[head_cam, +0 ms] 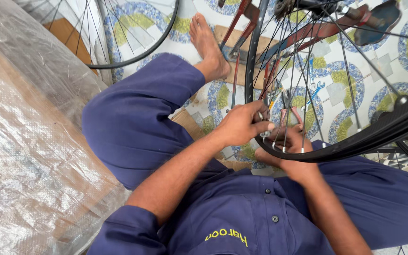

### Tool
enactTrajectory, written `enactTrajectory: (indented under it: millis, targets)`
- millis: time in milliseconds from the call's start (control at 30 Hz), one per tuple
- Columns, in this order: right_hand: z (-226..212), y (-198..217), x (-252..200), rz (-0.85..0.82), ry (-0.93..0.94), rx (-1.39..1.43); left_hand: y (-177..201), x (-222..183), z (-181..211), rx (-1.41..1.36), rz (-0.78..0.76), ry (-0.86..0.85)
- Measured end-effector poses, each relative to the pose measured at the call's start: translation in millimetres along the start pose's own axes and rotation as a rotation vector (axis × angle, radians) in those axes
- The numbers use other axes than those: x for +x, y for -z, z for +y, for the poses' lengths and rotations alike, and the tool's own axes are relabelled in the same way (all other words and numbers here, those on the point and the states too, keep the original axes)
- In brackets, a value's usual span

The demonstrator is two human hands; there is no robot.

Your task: The person rotates a bicycle wheel mounted on a stand, adjusting the tension of individual spokes by hand and using a spoke wrench to align the rim.

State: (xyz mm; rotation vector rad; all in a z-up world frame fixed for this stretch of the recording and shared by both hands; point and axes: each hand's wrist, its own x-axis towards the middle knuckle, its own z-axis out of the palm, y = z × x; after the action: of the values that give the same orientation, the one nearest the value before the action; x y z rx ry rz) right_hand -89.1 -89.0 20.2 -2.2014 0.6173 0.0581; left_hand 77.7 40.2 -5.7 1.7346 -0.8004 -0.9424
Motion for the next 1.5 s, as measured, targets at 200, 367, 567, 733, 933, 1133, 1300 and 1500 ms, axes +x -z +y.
enactTrajectory:
  millis: [200,367,567,733,933,1133,1300,1500]
  targets:
    - [22,14,30,-0.208,-0.239,0.879,11,0,3,-0.258,-0.097,0.038]
    - [11,2,43,-0.102,-0.212,0.686,5,18,-6,0.059,0.253,-0.034]
    - [-5,5,46,-0.003,-0.360,0.304,1,26,-16,-0.272,0.051,0.041]
    - [15,-3,51,-0.092,-0.189,0.531,1,30,-20,-0.229,0.041,0.049]
    - [13,1,57,-0.121,-0.304,0.466,2,31,-16,-0.272,0.031,0.045]
    - [22,13,63,-0.271,-0.423,0.538,4,29,-16,-0.279,0.018,0.041]
    - [62,4,63,-0.384,-0.486,0.664,-11,34,-38,-0.444,-0.016,0.020]
    - [80,-34,62,-0.106,-0.305,0.578,-7,32,-31,-0.189,0.051,0.066]
